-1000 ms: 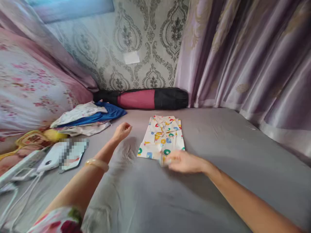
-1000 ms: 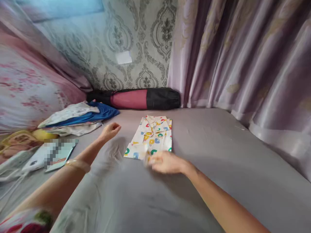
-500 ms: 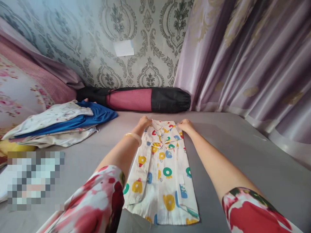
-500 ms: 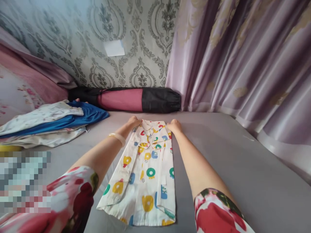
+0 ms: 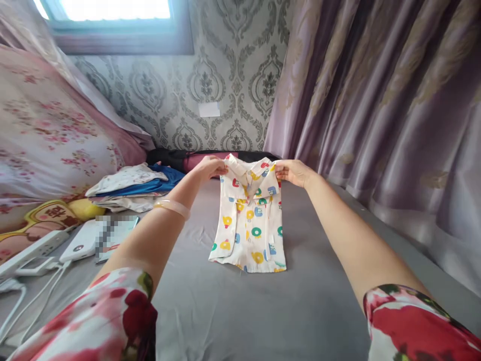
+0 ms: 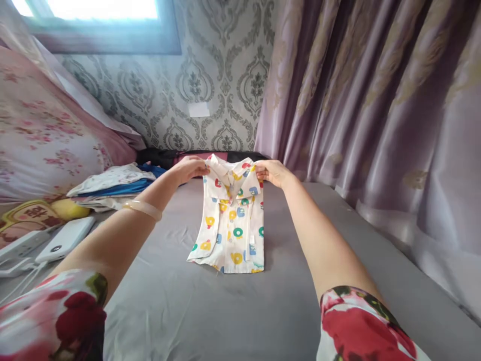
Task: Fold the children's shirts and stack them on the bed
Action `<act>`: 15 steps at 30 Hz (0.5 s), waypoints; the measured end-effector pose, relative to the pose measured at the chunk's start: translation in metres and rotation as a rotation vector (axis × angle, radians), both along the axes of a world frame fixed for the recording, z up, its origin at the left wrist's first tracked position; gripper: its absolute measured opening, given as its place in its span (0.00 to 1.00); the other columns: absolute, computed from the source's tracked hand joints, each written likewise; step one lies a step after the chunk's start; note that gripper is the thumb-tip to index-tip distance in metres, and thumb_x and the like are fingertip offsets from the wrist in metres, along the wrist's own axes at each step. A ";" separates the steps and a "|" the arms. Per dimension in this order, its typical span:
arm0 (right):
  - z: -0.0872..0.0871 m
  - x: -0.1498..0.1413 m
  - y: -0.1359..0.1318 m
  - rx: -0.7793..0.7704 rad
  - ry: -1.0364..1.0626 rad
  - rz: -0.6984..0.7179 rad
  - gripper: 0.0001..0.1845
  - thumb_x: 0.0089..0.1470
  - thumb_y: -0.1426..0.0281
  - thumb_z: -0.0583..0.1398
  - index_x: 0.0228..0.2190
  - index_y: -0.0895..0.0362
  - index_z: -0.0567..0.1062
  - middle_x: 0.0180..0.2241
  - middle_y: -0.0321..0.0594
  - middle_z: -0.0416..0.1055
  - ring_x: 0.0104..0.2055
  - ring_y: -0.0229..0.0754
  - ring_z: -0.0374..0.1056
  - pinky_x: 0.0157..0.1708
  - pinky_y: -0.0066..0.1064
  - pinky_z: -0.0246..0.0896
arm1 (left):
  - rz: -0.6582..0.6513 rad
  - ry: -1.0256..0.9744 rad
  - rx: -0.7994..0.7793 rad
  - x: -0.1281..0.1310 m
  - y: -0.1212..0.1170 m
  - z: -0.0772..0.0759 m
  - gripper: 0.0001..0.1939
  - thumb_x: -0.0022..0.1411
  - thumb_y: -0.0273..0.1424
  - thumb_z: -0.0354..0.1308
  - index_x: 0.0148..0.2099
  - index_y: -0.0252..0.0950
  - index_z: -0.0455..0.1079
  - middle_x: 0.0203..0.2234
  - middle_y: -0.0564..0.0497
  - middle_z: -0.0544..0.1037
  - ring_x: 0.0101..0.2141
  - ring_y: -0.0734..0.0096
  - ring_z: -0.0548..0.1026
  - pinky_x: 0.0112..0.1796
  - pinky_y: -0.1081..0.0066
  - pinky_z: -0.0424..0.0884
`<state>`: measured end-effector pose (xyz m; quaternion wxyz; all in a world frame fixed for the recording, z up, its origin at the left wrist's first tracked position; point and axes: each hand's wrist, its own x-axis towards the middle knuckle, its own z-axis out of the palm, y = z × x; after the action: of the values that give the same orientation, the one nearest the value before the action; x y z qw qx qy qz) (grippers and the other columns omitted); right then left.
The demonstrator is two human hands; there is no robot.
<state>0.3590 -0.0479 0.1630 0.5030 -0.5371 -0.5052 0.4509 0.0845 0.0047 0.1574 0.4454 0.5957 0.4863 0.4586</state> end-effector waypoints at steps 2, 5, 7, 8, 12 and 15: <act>0.037 -0.009 -0.021 0.132 0.011 0.014 0.12 0.50 0.66 0.66 0.24 0.59 0.72 0.20 0.37 0.72 0.21 0.35 0.67 0.23 0.24 0.65 | -0.038 -0.105 0.149 -0.009 -0.023 0.037 0.07 0.43 0.26 0.63 0.25 0.34 0.66 0.20 0.51 0.72 0.24 0.74 0.73 0.32 0.72 0.73; 0.085 -0.020 -0.048 0.387 -0.113 -0.120 0.10 0.46 0.68 0.67 0.23 0.57 0.70 0.18 0.33 0.70 0.20 0.34 0.66 0.20 0.23 0.61 | 0.007 -0.134 0.406 -0.023 -0.053 0.090 0.06 0.43 0.27 0.63 0.26 0.33 0.69 0.19 0.53 0.71 0.22 0.77 0.70 0.30 0.75 0.71; 0.107 -0.023 -0.061 0.545 -0.180 -0.177 0.06 0.45 0.72 0.65 0.23 0.57 0.71 0.19 0.32 0.70 0.21 0.34 0.66 0.21 0.23 0.61 | 0.060 -0.136 0.544 -0.033 -0.067 0.115 0.03 0.44 0.27 0.60 0.26 0.33 0.70 0.19 0.54 0.71 0.22 0.77 0.70 0.28 0.76 0.70; 0.114 -0.023 -0.065 0.592 -0.220 -0.181 0.03 0.45 0.72 0.63 0.24 0.57 0.73 0.19 0.32 0.71 0.21 0.34 0.67 0.23 0.23 0.62 | 0.070 -0.112 0.579 -0.039 -0.072 0.122 0.03 0.44 0.27 0.59 0.26 0.34 0.71 0.18 0.54 0.70 0.22 0.77 0.69 0.27 0.76 0.69; 0.120 -0.020 -0.071 0.514 -0.605 -0.086 0.03 0.42 0.74 0.62 0.24 0.58 0.77 0.20 0.34 0.73 0.24 0.37 0.69 0.27 0.26 0.65 | -0.006 0.181 0.441 -0.056 -0.077 0.125 0.04 0.39 0.25 0.60 0.24 0.33 0.74 0.15 0.54 0.70 0.20 0.74 0.68 0.26 0.74 0.68; 0.125 -0.020 -0.068 0.623 -0.877 -0.255 0.08 0.45 0.72 0.61 0.30 0.58 0.80 0.26 0.37 0.77 0.30 0.41 0.72 0.33 0.28 0.66 | 0.170 0.190 0.480 -0.058 -0.076 0.119 0.08 0.40 0.26 0.60 0.28 0.34 0.77 0.16 0.54 0.72 0.24 0.69 0.72 0.31 0.71 0.70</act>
<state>0.3393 -0.1157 0.2878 0.4310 -0.5574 -0.7079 -0.0504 0.0269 -0.0711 0.2763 0.2038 0.6814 0.4517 0.5386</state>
